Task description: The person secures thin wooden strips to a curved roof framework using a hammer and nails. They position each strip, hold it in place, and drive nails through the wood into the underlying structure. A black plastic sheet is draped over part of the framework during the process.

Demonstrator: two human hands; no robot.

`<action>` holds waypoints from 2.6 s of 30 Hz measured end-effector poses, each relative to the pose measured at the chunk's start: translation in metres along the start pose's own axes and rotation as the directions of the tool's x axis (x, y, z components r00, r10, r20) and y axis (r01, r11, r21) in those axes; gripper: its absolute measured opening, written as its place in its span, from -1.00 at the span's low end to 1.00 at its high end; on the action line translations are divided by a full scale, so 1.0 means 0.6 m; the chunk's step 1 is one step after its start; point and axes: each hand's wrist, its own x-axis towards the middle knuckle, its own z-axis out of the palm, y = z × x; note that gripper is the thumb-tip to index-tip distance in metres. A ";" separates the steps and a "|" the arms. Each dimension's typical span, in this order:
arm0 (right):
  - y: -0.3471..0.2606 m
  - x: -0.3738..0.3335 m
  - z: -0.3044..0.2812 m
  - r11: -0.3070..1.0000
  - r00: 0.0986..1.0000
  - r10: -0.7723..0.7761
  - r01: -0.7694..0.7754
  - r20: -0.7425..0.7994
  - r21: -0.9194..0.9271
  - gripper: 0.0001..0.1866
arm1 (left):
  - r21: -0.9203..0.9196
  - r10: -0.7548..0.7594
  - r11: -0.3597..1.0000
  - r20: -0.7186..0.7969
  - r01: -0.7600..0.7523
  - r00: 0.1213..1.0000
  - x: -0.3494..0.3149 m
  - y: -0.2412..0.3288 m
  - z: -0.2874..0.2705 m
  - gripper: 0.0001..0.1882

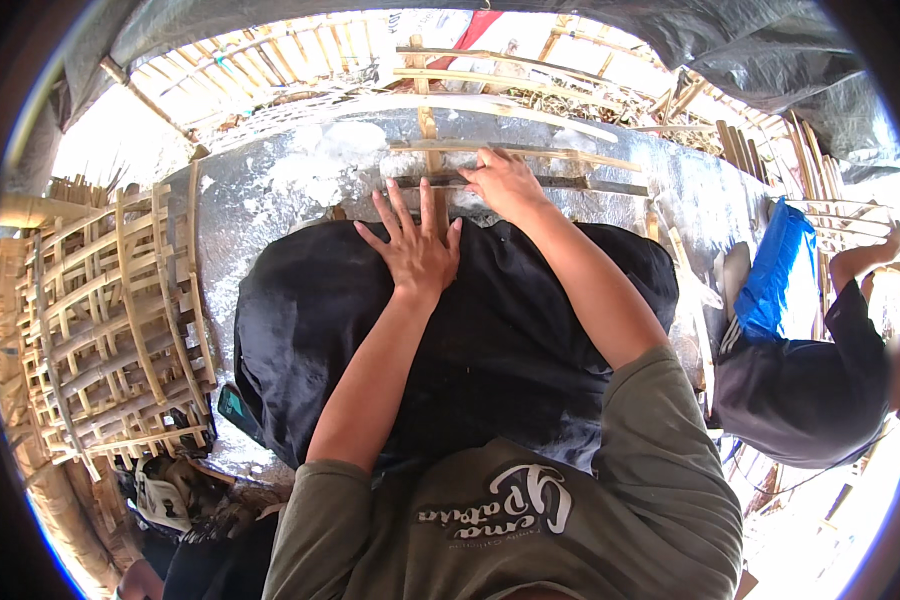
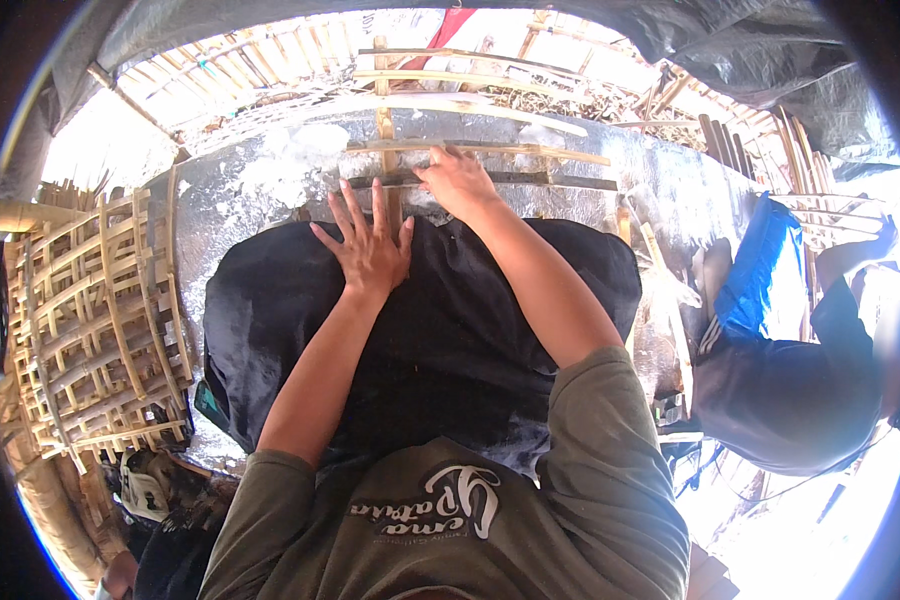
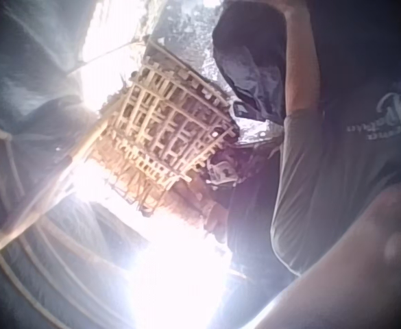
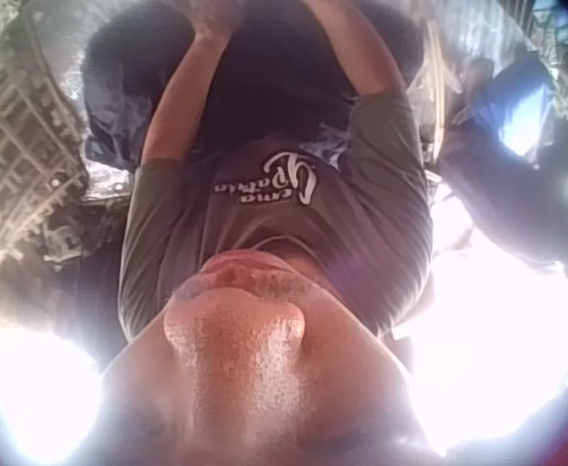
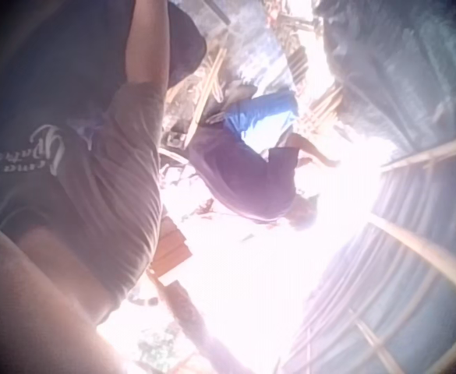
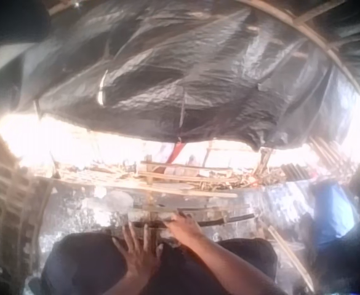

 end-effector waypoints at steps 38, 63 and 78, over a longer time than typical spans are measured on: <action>-0.005 0.002 0.010 0.996 0.998 -0.032 0.026 -0.062 -0.091 -0.67 | 0.036 0.126 0.991 0.046 -0.128 0.991 0.013 0.010 -0.011 -0.22; -0.013 0.003 -0.008 0.999 0.998 0.039 -0.039 0.042 0.003 -0.66 | 0.085 0.112 0.989 0.128 -0.124 0.985 0.020 0.009 -0.014 -0.21; -0.015 -0.009 0.007 0.996 0.999 -0.003 -0.001 -0.053 -0.088 -0.62 | 0.025 0.106 0.994 0.116 -0.109 0.988 0.014 0.008 -0.014 -0.22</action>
